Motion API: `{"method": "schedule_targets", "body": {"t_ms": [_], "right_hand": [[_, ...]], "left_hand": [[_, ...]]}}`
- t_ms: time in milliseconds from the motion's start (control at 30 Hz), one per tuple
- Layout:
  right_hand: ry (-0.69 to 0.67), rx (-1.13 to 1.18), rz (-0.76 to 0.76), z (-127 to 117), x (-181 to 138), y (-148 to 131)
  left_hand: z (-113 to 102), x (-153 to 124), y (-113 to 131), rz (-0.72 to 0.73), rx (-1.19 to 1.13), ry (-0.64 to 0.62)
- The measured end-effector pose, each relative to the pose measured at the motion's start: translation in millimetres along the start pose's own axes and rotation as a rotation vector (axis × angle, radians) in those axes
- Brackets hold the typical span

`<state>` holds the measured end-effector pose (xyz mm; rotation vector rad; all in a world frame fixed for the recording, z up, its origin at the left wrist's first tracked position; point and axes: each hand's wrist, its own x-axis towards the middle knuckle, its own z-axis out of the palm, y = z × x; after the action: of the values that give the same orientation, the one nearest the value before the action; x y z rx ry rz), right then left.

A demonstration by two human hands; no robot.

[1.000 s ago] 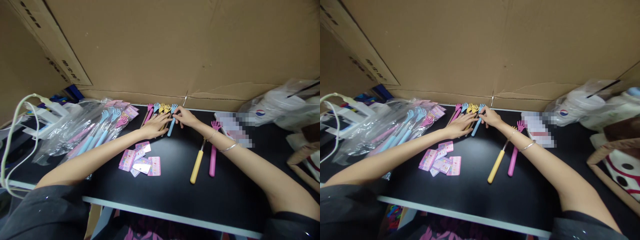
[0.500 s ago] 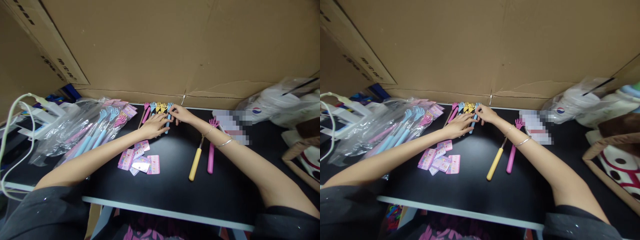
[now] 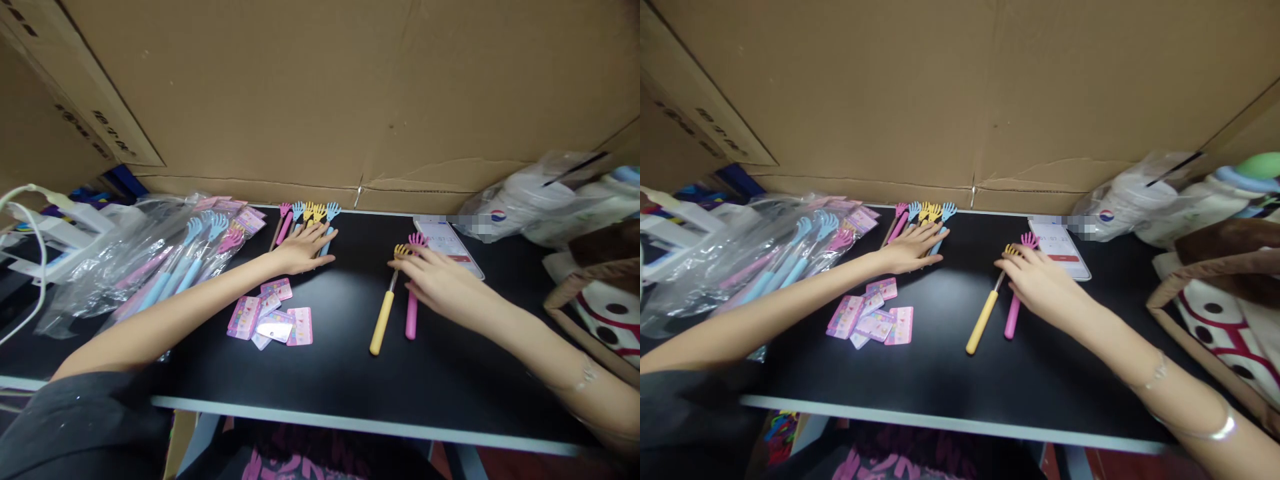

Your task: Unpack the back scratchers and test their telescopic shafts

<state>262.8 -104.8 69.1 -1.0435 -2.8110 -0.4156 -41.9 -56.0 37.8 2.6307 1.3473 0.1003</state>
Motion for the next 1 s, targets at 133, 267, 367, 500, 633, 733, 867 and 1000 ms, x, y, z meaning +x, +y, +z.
{"method": "schedule_targets", "body": {"t_ms": [133,267,367,500,633,733,867,1000], "right_hand": [[0.014,-0.022,-0.106,10.5,-13.5,-19.8],[0.022,-0.039,-0.173,7.9,-0.5,-28.9],[0.028,-0.084,-0.266,4.0,14.4,-29.6],[0.038,-0.089,-0.402,-0.7,31.0,-28.6],[0.165,-0.127,-0.378,-10.6,42.5,-32.5],[0.268,-0.148,-0.328,-20.9,46.8,-40.2],[0.349,-0.169,-0.306,-41.1,44.2,-60.3],[0.381,-0.194,-0.341,-60.8,27.1,-69.1]], "left_hand": [[0.1,-1.4,1.0,-0.032,0.024,0.016],[1.5,-0.6,-1.1,-0.034,0.049,0.071],[-1.4,-0.2,-1.0,-0.006,0.042,0.162],[-18.1,-12.3,16.7,0.075,-0.028,0.336],[-33.9,-39.2,50.4,0.146,-0.054,0.205],[-36.7,-56.8,71.0,0.103,0.086,0.071],[-43.4,-75.1,89.6,0.022,0.236,0.052],[-58.0,-104.6,91.6,0.112,0.271,0.095]]}}
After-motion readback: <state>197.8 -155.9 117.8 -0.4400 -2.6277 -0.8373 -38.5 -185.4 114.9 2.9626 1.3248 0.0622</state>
